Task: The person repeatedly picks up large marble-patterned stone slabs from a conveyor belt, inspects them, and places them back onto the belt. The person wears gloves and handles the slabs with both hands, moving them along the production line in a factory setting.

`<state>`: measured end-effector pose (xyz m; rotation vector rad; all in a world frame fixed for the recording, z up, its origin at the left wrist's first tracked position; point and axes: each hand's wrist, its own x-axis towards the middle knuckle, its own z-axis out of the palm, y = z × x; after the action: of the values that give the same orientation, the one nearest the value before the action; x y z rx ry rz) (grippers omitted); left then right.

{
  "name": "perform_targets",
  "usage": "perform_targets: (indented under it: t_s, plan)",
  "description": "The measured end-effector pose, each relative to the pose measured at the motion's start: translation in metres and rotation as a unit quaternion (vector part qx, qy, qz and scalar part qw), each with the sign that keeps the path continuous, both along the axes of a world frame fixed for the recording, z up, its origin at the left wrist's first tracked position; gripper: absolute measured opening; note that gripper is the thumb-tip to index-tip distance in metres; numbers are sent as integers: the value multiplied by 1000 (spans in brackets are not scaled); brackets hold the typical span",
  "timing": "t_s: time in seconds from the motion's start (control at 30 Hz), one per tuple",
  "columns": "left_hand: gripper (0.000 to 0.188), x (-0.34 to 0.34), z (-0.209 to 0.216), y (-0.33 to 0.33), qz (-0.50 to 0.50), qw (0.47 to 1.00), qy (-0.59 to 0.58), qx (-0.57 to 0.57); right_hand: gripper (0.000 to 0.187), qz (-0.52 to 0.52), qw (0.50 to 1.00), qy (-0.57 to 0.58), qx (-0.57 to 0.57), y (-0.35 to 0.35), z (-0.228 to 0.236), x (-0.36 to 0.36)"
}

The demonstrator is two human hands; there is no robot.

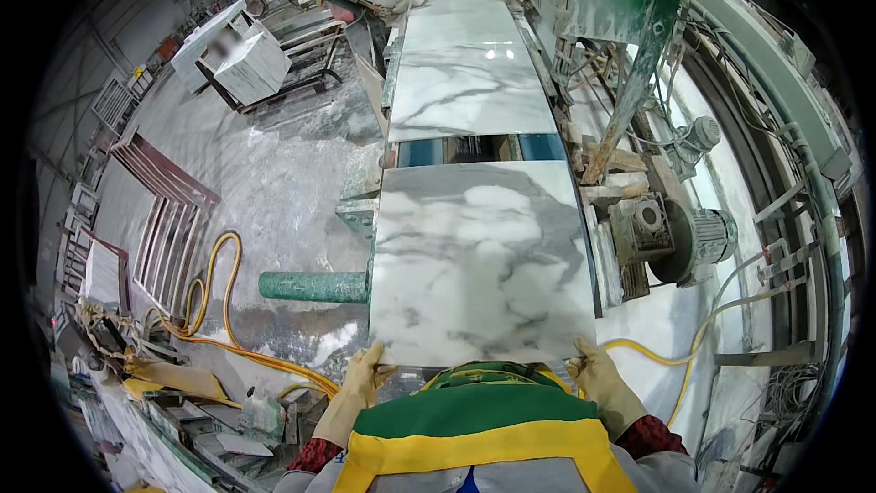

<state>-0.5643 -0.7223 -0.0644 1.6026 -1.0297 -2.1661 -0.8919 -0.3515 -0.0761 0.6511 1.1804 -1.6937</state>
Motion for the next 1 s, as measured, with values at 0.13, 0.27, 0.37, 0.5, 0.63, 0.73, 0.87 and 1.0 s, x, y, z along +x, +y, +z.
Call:
perform_targets:
  t_s: [0.13,0.27,0.37,0.5,0.63,0.73,0.87,1.0]
  plan:
    - [37,-17,-23,-6,65,995,77,24,23,-52,997,6,50,-35,-12,-11]
    - [58,-17,-47,29,136,985,101,42,48,43,993,-62,-86,-10,-31,-4]
    - [69,-40,-18,48,55,989,68,116,63,108,994,1,-33,-33,-23,6]
    - [66,-56,-59,56,50,993,107,-1,68,92,995,24,20,-48,-41,13]
    - [60,-62,-48,55,45,994,98,-18,69,35,997,49,53,-63,-38,15]
    - [62,-70,-48,44,27,997,70,-8,56,67,996,64,17,-64,-42,3]
    - [67,-80,-47,32,15,998,55,-20,57,43,997,65,16,-67,-59,-2]
    - [72,-90,-40,22,7,999,45,-25,58,50,995,74,34,-77,-52,-9]
